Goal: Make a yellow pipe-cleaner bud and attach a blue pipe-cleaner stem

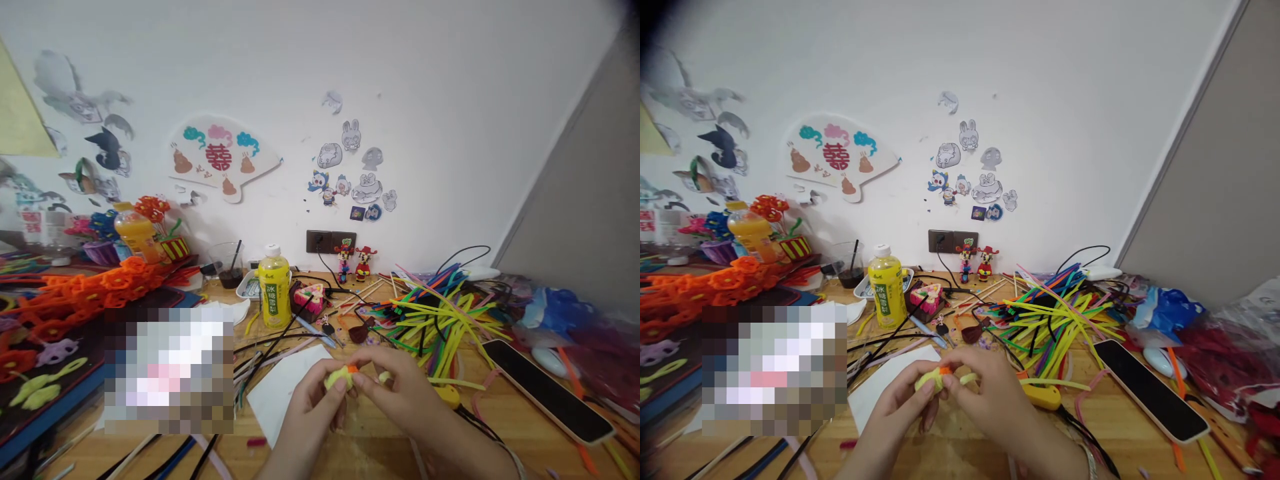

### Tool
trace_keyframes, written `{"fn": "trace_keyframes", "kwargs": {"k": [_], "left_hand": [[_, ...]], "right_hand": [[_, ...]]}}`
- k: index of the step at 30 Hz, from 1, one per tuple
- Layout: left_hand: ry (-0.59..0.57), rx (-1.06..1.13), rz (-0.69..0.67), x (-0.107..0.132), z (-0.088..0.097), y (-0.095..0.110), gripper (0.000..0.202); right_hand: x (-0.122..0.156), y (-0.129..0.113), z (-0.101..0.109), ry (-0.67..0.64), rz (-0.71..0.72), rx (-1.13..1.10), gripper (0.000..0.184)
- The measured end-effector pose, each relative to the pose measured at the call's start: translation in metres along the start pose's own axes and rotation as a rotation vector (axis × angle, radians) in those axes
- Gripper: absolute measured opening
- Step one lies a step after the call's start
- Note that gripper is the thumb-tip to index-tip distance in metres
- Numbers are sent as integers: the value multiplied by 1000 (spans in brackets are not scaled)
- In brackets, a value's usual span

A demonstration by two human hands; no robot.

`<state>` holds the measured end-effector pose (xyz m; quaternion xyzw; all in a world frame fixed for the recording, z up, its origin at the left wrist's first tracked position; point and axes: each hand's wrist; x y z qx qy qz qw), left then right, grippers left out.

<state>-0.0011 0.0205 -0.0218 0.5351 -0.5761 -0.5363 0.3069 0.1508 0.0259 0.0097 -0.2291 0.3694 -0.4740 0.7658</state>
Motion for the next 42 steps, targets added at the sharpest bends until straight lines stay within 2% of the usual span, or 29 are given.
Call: {"fn": "trace_keyframes", "kwargs": {"k": [15, 22, 28, 32, 38, 42], "left_hand": [[11, -29, -7, 3, -4, 5, 36], [12, -65, -9, 9, -6, 4, 28], [29, -190, -23, 10, -6, 4, 26], [-11, -224, -16, 10, -6, 9, 28], [-30, -344, -76, 13, -5, 7, 31], [-39, -381, -95, 11, -5, 4, 30]], "right_hand": [[-4, -5, -1, -6, -211, -176, 8], [-1, -7, -1, -13, -210, -190, 11], [0, -11, -1, 15, -190, -119, 11], [0, -12, 3, 4, -173, -69, 8], [0, -11, 7, -23, -61, -7, 12], [0, -9, 6, -24, -37, 18, 14]]}}
Point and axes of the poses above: each hand's wrist, its own x-axis away from the middle knuckle, its own z-axis out of the back of the hand, y = z × x, and after that the axes turned 8 degrees about -z, right-handed
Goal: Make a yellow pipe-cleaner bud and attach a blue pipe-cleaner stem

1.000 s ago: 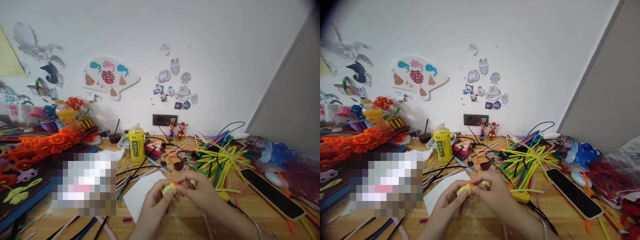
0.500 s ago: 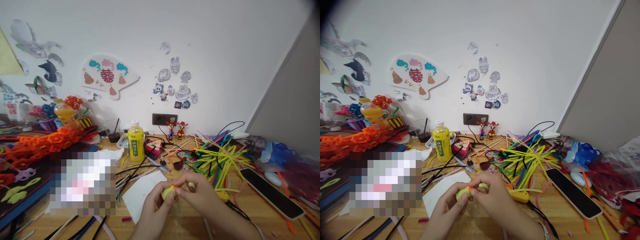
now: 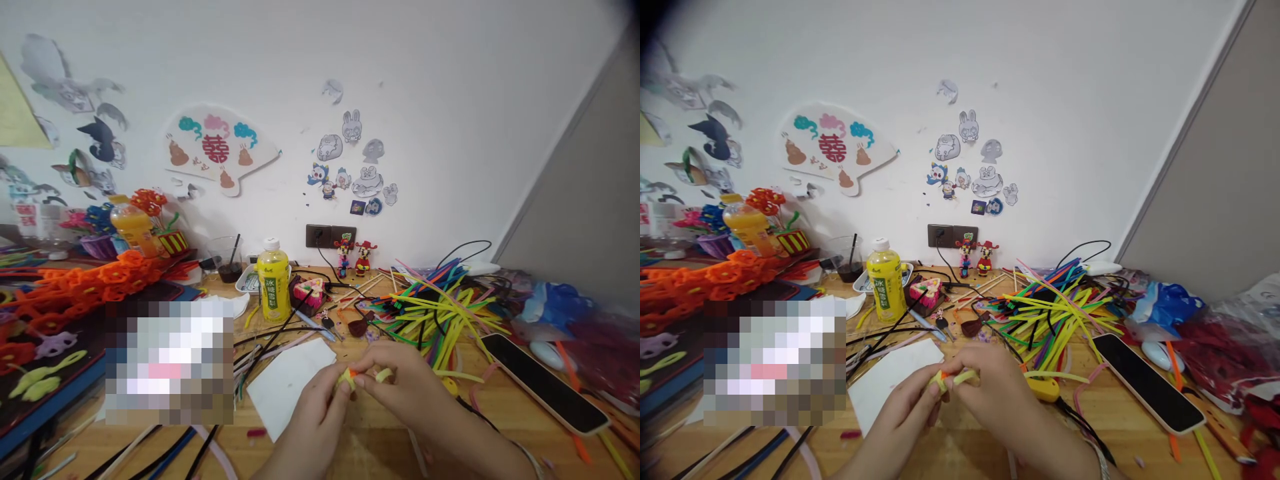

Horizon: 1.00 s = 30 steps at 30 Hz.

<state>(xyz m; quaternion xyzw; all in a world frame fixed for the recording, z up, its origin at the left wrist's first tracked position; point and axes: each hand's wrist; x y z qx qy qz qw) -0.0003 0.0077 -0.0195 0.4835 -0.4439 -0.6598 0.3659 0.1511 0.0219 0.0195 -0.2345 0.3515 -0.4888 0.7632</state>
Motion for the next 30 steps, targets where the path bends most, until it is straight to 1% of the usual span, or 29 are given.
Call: {"fn": "trace_keyframes", "kwargs": {"k": [7, 14, 16, 20, 24, 27, 30], "left_hand": [[-77, -157, -24, -1, 0, -1, 29], [-90, -182, -56, -1, 1, -1, 29], [-91, -168, -53, -2, 1, 0, 28], [-64, -112, -17, -3, 1, -1, 26], [-25, 30, 64, -6, 0, -6, 25], [6, 120, 134, -8, -2, -6, 26], [10, 128, 139, -9, -3, -4, 25]], "right_hand": [[0, 5, -4, -10, -24, 8, 11], [3, 3, -7, 14, -39, 62, 13], [3, 4, -7, 14, -32, 53, 14], [2, 7, -11, -4, 26, 35, 16], [1, 10, -14, -19, 40, 21, 21], [-1, 10, -15, -34, 46, -23, 19], [-1, 10, -14, -31, 48, -46, 16]]}}
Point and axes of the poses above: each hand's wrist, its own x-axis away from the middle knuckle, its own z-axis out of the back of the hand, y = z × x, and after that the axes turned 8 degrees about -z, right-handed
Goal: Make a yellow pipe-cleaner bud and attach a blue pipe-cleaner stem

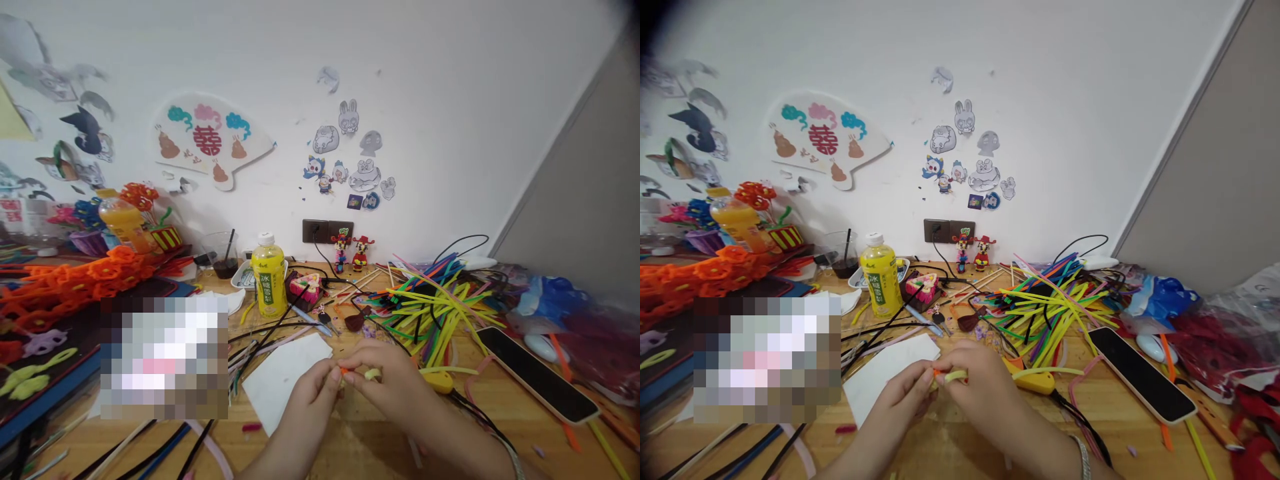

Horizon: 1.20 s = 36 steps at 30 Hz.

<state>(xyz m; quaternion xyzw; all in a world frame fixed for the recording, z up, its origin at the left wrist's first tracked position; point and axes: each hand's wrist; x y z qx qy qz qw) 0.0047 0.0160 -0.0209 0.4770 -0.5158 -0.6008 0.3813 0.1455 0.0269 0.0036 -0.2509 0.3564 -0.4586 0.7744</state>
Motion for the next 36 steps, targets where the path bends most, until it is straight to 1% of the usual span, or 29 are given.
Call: {"fn": "trace_keyframes", "kwargs": {"k": [6, 11, 15, 20, 24, 29, 33, 35, 36], "left_hand": [[-12, -81, -19, 4, 0, -1, 23], [-10, -145, -14, 6, 2, -3, 23], [-16, -196, -63, 5, 1, -6, 27], [-27, -221, -108, 5, 0, -7, 28], [-39, -252, -145, 7, 1, -7, 27], [-56, -295, -133, 7, 2, -6, 28], [-45, -253, -100, 5, 3, -1, 27], [-41, -191, -80, 3, 3, 0, 26], [-36, -154, -63, 2, 4, 1, 26]], "right_hand": [[1, -2, 3, 8, -64, 54, 14], [0, -1, 3, -10, -64, 55, 16], [3, 0, -1, -3, -43, 68, 21], [9, -5, -5, 39, -105, 125, 28], [10, -7, -5, 35, -125, 98, 26], [7, -3, -6, 38, -111, 79, 23], [4, -5, -2, 4, -86, 59, 18], [5, -10, 4, -1, -65, 104, 16], [5, -13, 8, -5, -51, 150, 19]]}}
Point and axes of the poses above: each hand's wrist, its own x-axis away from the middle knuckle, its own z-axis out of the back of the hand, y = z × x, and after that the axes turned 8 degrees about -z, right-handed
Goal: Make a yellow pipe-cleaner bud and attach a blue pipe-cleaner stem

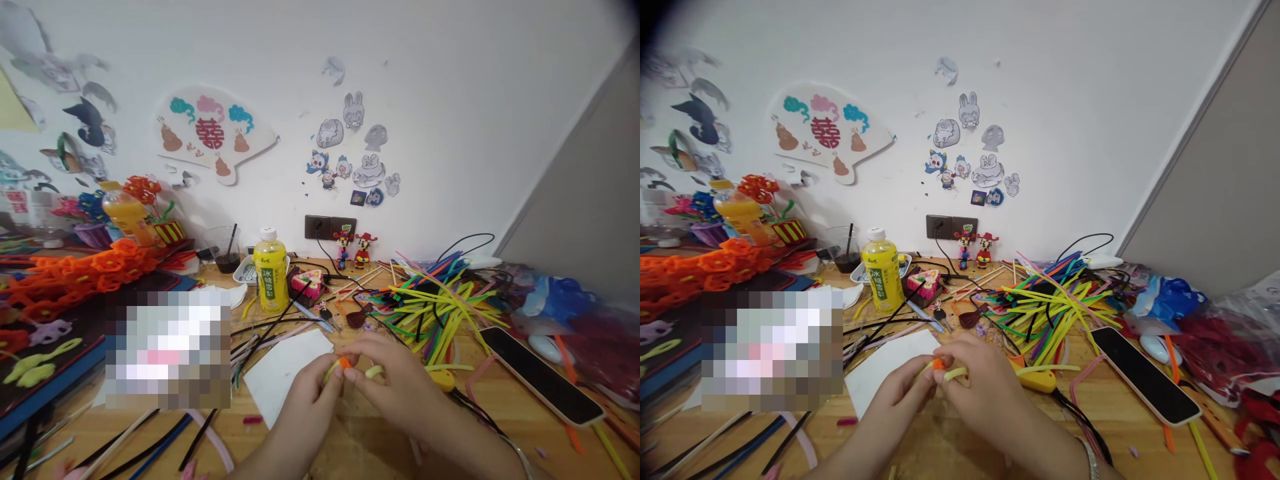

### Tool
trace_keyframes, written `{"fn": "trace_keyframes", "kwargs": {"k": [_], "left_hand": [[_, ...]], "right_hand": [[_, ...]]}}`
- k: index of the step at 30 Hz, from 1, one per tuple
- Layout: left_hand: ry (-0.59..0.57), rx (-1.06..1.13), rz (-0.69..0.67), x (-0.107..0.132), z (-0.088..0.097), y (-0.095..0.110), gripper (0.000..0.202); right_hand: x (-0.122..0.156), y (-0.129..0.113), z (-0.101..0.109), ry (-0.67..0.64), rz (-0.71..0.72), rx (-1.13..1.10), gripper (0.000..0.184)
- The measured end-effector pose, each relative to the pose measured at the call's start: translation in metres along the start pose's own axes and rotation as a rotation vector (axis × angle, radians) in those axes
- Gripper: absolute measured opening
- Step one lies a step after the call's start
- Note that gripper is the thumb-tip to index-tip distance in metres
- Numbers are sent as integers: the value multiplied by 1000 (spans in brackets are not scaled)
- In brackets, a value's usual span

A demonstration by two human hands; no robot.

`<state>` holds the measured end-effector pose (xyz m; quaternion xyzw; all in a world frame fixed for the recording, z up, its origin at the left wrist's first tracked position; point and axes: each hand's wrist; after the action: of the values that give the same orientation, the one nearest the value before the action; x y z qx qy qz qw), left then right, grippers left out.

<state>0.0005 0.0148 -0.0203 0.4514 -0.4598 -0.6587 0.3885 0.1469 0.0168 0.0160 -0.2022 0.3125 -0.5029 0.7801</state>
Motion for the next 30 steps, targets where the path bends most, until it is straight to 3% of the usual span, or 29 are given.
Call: {"fn": "trace_keyframes", "kwargs": {"k": [3, 10, 15, 20, 30], "left_hand": [[16, 123, 87, -3, 2, 1, 30], [-42, 371, 287, -7, 4, 8, 40], [-63, 346, 263, -5, 2, 8, 39], [-92, 242, 207, -4, 2, 1, 34], [-53, 44, 154, -3, 4, 5, 24]], "right_hand": [[3, -6, 15, -51, 64, 156, 30], [-3, -2, 28, -78, 245, 429, 14], [-8, 11, 19, -33, 441, 674, 15], [-5, 11, 13, 59, 504, 838, 13], [-3, 11, 8, 114, 496, 763, 21]]}}
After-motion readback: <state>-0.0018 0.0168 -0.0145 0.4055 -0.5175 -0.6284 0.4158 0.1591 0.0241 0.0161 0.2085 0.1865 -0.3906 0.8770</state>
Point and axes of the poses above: each hand's wrist, its own x-axis away from the middle knuckle, its own z-axis out of the back of the hand, y = z × x, and after that the axes turned 8 degrees about -z, right-handed
